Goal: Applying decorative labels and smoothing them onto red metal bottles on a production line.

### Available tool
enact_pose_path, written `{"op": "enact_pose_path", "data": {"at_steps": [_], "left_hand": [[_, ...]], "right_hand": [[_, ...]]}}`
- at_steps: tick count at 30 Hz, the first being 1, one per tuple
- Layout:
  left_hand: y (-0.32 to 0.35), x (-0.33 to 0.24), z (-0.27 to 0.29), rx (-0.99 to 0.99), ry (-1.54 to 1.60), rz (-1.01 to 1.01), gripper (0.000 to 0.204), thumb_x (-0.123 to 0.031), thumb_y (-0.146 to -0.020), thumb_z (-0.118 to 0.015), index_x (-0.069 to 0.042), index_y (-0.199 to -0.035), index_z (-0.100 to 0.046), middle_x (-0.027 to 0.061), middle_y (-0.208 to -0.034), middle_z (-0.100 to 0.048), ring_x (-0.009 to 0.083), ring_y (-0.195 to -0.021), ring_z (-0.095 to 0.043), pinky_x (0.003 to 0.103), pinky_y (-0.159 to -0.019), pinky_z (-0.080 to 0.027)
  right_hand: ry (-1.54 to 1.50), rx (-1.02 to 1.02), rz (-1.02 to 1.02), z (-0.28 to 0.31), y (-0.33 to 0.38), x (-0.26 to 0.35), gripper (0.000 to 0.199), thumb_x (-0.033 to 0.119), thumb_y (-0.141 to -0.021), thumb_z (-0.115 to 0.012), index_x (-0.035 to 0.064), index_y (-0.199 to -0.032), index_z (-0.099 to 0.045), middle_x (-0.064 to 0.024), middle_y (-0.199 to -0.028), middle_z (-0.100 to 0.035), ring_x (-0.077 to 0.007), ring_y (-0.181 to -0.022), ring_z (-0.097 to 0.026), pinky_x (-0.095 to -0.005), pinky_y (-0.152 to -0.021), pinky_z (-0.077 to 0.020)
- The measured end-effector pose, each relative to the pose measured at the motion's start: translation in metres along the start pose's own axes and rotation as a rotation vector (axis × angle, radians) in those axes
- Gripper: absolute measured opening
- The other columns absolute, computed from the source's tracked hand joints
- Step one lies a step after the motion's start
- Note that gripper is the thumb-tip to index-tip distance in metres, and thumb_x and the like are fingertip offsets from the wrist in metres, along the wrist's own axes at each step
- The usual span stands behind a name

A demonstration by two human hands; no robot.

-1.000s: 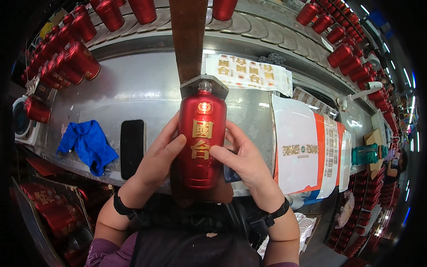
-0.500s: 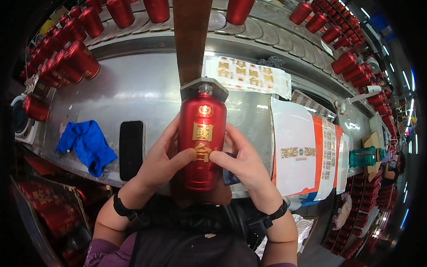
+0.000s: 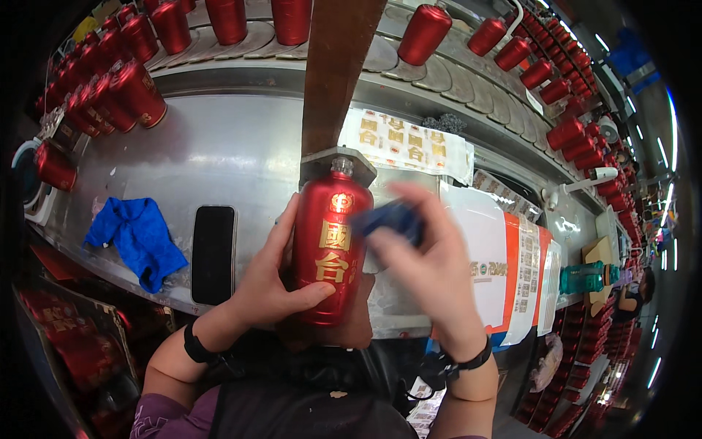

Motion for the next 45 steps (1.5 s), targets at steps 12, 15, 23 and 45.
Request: {"op": "enact_pose_path", "data": {"at_steps": [12,15,23,45], "left_hand": [[0.002,0.003,0.005,-0.009,-0.046,-0.055,0.118,-0.034,-0.077,-0.083,0.000,-0.157,-0.004,0.0264,-0.140,-0.041,0.0335,-0.129,-0.047,0.041,-0.108,-0.039],[0.005,0.002,0.008,0.019,-0.058,-0.054,0.123,-0.035,-0.076,-0.085,0.001,-0.157,0.000,0.0279,-0.141,-0.040,0.0364,-0.127,-0.047,0.043,-0.107,-0.039],[0.011,-0.003,-0.013,0.179,-0.462,-0.202,0.147,-0.039,-0.059,-0.096,0.001,-0.156,0.007,0.0270,-0.158,-0.020,0.0399,-0.144,-0.029,0.046,-0.116,-0.029],[-0.013,-0.009,-0.050,0.068,-0.563,-0.188,0.145,-0.042,-0.055,-0.096,0.005,-0.155,-0.003,0.0294,-0.150,-0.034,0.0421,-0.134,-0.044,0.046,-0.108,-0.040]], "right_hand": [[0.612,0.214,0.354,-0.013,-0.038,0.050,0.024,0.004,-0.079,-0.072,0.0078,-0.102,-0.073,-0.0120,-0.082,-0.066,-0.0259,-0.074,-0.064,-0.0345,-0.067,-0.0505],[0.763,0.130,0.692,-0.019,-0.018,0.053,0.032,0.004,-0.071,-0.072,0.0120,-0.101,-0.075,-0.0067,-0.087,-0.067,-0.0230,-0.073,-0.062,-0.0343,-0.067,-0.0501],[0.429,0.259,0.270,-0.001,0.034,0.000,0.026,0.011,-0.077,-0.074,0.0101,-0.103,-0.075,-0.0048,-0.087,-0.069,-0.0204,-0.080,-0.065,-0.0321,-0.072,-0.0521],[0.597,0.413,0.566,0.046,0.019,0.017,0.031,0.011,-0.072,-0.074,0.0235,-0.100,-0.076,0.0045,-0.083,-0.062,-0.0191,-0.073,-0.060,-0.0319,-0.065,-0.0486]]}}
Point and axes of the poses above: each hand's wrist, its own y-axis away from the middle knuckle, its own z-axis out of the back of the hand, x = y × z, the point moved 4 cm from there along -y, towards the middle knuckle
